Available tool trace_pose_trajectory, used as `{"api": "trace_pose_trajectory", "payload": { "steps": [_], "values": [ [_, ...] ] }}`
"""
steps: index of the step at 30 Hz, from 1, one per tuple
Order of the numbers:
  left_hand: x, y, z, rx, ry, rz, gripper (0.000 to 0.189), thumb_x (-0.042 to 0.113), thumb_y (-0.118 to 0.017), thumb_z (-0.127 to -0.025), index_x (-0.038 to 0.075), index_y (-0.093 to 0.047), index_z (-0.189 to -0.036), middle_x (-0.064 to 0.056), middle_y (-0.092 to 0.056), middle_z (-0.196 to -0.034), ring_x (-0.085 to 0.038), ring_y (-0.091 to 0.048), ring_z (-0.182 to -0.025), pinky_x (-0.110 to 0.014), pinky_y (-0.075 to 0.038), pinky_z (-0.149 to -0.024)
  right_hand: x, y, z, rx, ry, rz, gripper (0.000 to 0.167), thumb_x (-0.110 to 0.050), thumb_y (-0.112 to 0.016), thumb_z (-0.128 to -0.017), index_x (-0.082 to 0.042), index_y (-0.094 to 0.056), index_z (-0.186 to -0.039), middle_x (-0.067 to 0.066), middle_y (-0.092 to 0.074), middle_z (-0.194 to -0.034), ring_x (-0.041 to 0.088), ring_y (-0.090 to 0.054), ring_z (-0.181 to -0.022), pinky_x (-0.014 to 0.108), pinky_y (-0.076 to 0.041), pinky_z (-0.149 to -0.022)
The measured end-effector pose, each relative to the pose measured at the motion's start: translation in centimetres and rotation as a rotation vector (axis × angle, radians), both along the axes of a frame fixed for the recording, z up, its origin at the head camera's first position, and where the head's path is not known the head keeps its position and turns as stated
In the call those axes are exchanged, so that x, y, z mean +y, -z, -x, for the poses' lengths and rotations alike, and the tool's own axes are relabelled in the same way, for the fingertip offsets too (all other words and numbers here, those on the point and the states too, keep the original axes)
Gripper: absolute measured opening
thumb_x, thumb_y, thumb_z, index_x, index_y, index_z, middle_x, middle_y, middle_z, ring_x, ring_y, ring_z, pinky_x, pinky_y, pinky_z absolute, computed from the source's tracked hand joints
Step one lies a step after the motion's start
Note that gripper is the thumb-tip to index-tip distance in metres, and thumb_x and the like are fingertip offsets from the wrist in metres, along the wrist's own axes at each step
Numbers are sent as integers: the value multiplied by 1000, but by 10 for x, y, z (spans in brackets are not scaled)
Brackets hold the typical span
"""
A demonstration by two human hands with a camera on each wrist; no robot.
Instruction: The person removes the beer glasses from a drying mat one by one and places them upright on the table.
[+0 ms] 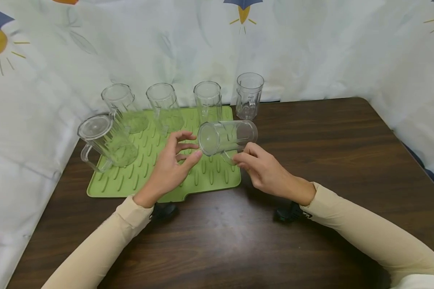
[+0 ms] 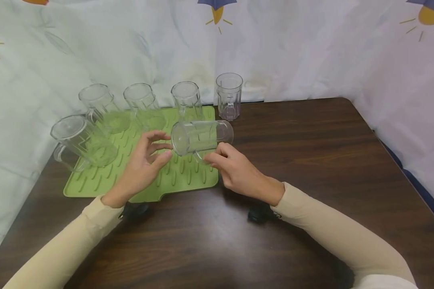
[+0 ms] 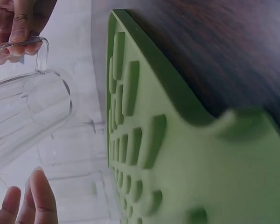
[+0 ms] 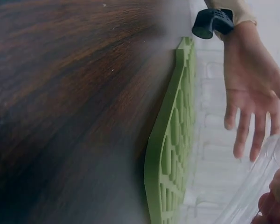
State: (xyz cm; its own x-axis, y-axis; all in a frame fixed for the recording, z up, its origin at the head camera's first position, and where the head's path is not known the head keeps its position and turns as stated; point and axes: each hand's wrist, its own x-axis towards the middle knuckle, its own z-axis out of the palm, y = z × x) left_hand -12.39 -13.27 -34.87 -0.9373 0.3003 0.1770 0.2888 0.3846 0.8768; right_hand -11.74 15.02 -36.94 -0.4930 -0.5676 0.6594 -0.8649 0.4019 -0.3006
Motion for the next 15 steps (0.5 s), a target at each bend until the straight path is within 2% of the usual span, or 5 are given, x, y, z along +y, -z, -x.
{"api": "trace_pose_trajectory", "payload": {
  "steps": [5,15],
  "values": [
    [8,-1,3,-21,1,-58,60,31,-63,-103,13,-33,-152,-9,-45,-151,-26,-58,-135,-51,-53,-108,2,0,1,61,-23,-32,28,11,-57,-97,-7,-71,-111,3,-48,-83,13,-43,-77,24,-39,-66],
    [24,1,7,-45,17,-105,66,31,-62,-101,14,-28,-155,-12,-37,-154,-29,-50,-142,-52,-52,-110,5,-4,1,139,4,-105,40,20,-53,-87,-8,-70,-110,4,-48,-81,16,-43,-75,28,-39,-67]
  ]
}}
